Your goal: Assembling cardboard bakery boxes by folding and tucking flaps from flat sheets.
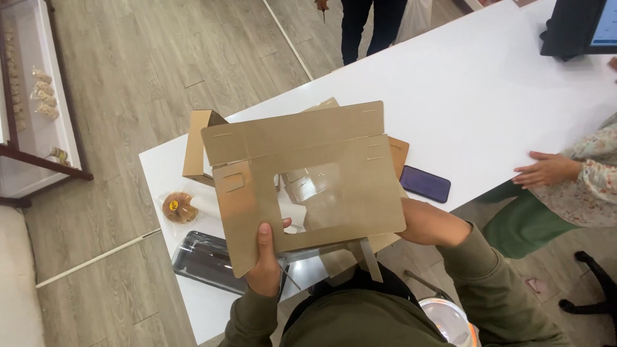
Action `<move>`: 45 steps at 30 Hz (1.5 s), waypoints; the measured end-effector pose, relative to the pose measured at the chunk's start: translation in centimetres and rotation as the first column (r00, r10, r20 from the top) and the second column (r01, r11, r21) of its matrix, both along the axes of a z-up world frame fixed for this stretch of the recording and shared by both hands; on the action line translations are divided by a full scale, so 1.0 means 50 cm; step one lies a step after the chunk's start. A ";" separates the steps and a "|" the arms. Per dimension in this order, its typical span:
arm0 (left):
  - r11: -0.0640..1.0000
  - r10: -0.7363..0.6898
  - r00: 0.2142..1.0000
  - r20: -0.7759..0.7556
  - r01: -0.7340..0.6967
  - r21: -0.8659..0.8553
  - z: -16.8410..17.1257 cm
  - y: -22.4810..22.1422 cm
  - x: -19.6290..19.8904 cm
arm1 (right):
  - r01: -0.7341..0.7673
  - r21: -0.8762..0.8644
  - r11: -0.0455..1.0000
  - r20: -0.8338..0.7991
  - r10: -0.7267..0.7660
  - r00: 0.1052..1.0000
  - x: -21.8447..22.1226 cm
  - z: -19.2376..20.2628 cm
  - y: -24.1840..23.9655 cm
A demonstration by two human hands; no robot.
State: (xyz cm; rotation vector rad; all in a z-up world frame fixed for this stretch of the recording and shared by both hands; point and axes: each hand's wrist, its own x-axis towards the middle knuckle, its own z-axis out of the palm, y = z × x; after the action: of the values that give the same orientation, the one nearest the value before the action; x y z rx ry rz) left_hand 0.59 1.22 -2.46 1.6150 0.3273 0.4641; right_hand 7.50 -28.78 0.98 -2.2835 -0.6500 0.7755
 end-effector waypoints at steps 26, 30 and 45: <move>0.968 -0.054 0.996 0.072 0.034 0.250 0.030 -0.083 0.007 | 0.015 0.006 1.000 -0.084 -0.015 0.996 0.063 -0.024 -0.069; 0.992 -0.007 1.000 -0.006 0.008 0.122 0.028 -0.105 0.012 | 0.013 0.006 1.000 -0.098 -0.012 0.995 0.085 -0.028 -0.088; 0.996 0.043 0.999 0.033 -0.045 0.072 0.035 -0.145 0.022 | 0.484 0.736 0.474 -0.371 -0.316 0.873 0.106 -0.055 -0.134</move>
State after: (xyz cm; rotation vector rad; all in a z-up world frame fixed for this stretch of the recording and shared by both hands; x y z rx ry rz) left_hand 1.69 -6.01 -0.68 1.6725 0.3260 0.5402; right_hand 12.79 -35.47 -1.76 -1.3657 -0.2462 0.3151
